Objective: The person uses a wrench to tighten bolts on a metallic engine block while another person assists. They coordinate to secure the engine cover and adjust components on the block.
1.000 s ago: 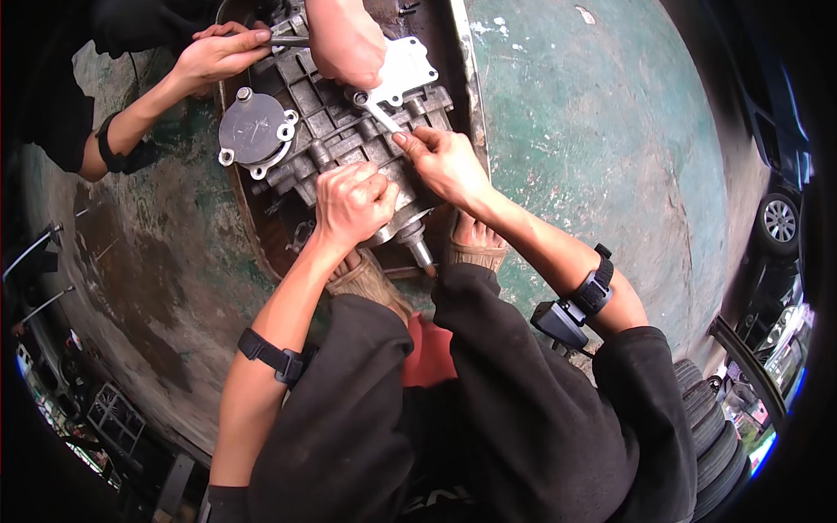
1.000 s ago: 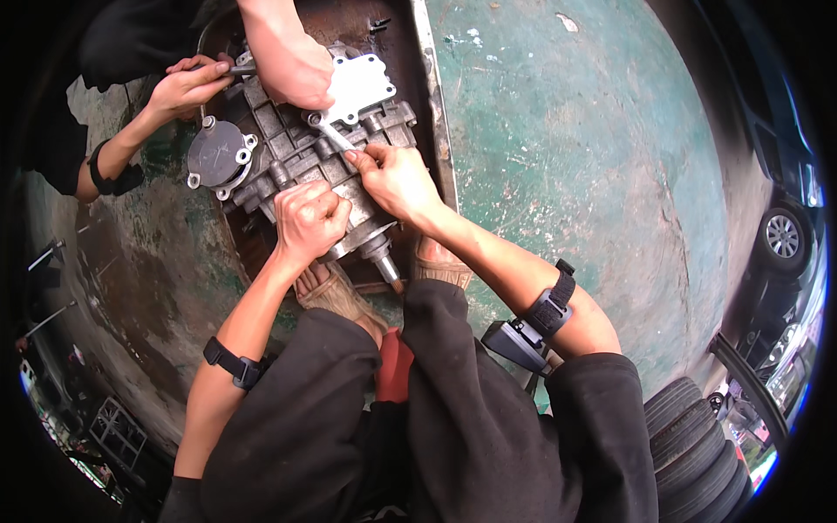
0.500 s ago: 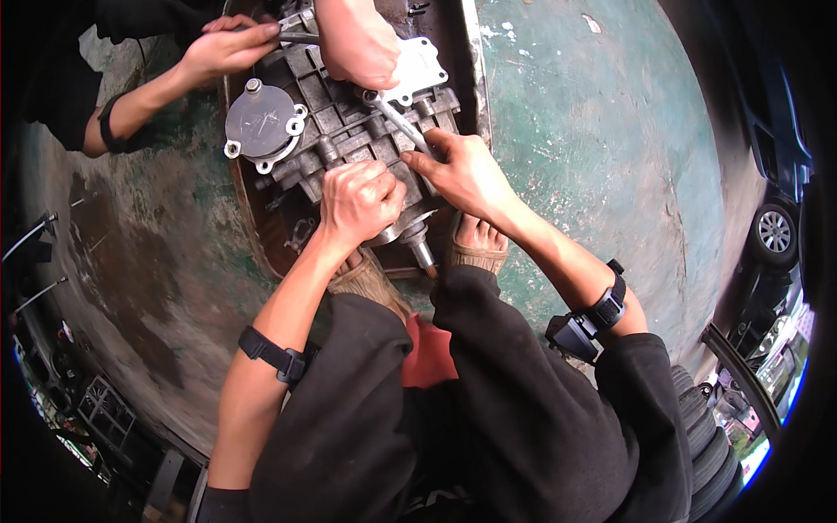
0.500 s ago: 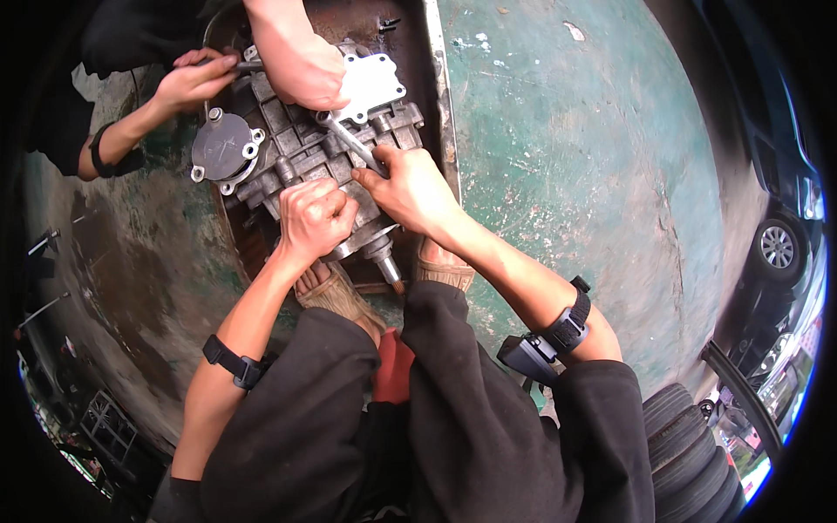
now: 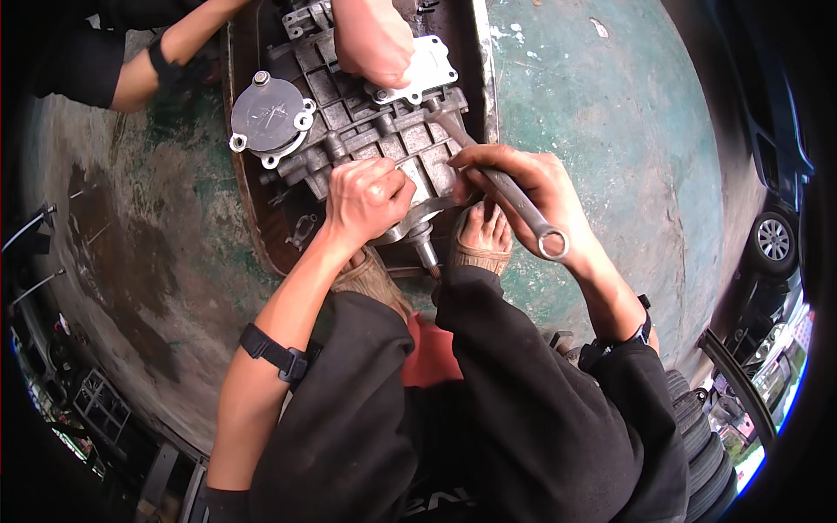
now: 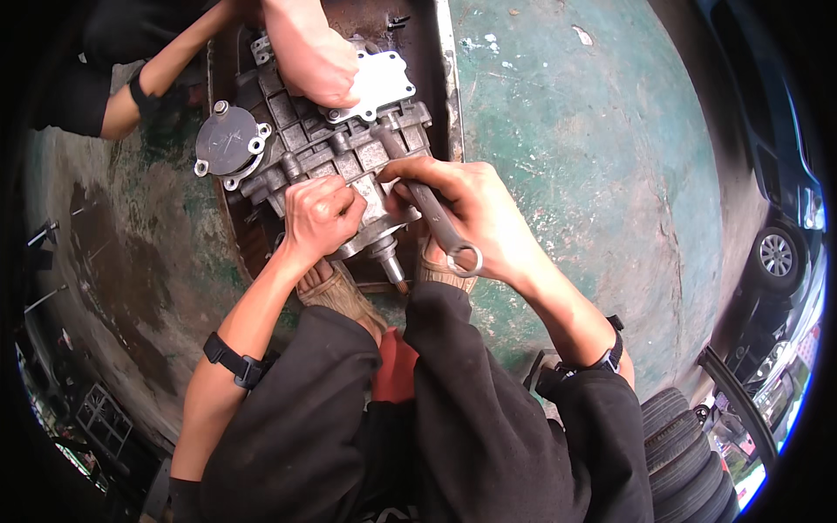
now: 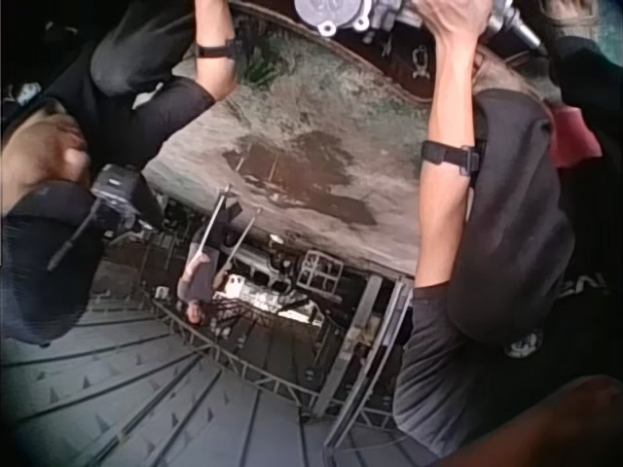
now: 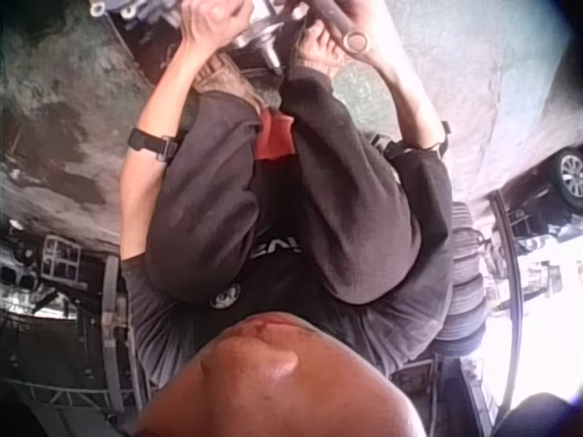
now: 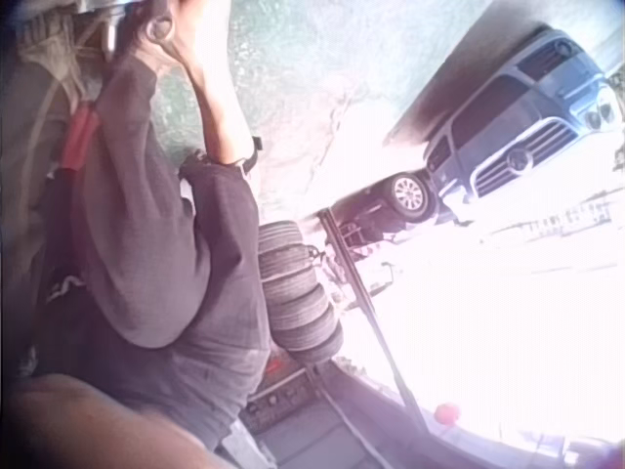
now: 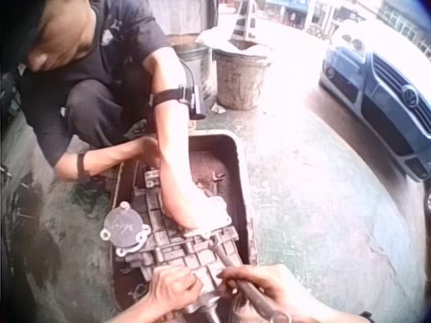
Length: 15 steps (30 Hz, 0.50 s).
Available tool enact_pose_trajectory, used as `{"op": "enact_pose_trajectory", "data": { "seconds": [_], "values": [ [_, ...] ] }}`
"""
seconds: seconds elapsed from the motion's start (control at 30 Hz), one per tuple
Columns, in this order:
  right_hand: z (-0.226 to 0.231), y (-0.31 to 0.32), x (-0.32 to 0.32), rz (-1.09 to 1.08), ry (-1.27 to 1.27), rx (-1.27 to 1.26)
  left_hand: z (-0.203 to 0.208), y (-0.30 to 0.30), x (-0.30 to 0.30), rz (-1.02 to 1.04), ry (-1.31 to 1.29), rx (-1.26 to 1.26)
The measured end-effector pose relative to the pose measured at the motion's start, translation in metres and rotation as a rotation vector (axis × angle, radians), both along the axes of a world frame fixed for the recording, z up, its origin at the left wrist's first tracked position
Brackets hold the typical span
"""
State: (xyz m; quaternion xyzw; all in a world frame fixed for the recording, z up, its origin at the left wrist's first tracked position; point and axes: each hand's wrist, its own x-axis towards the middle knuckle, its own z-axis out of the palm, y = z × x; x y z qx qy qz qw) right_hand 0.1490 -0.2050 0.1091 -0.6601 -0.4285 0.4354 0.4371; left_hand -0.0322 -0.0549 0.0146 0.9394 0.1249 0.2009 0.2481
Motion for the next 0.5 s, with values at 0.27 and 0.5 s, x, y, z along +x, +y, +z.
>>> {"op": "enact_pose_trajectory", "data": {
  "seconds": [0.27,0.5],
  "values": [
    [-0.013,-0.018,0.001,0.141,1.334,0.059,-0.002,0.000,-0.002,0.037,0.013,-0.026],
    [-0.025,-0.021,-0.010,-0.097,0.434,-0.301,0.001,0.001,0.000,-0.004,0.013,0.025]
  ]
}}
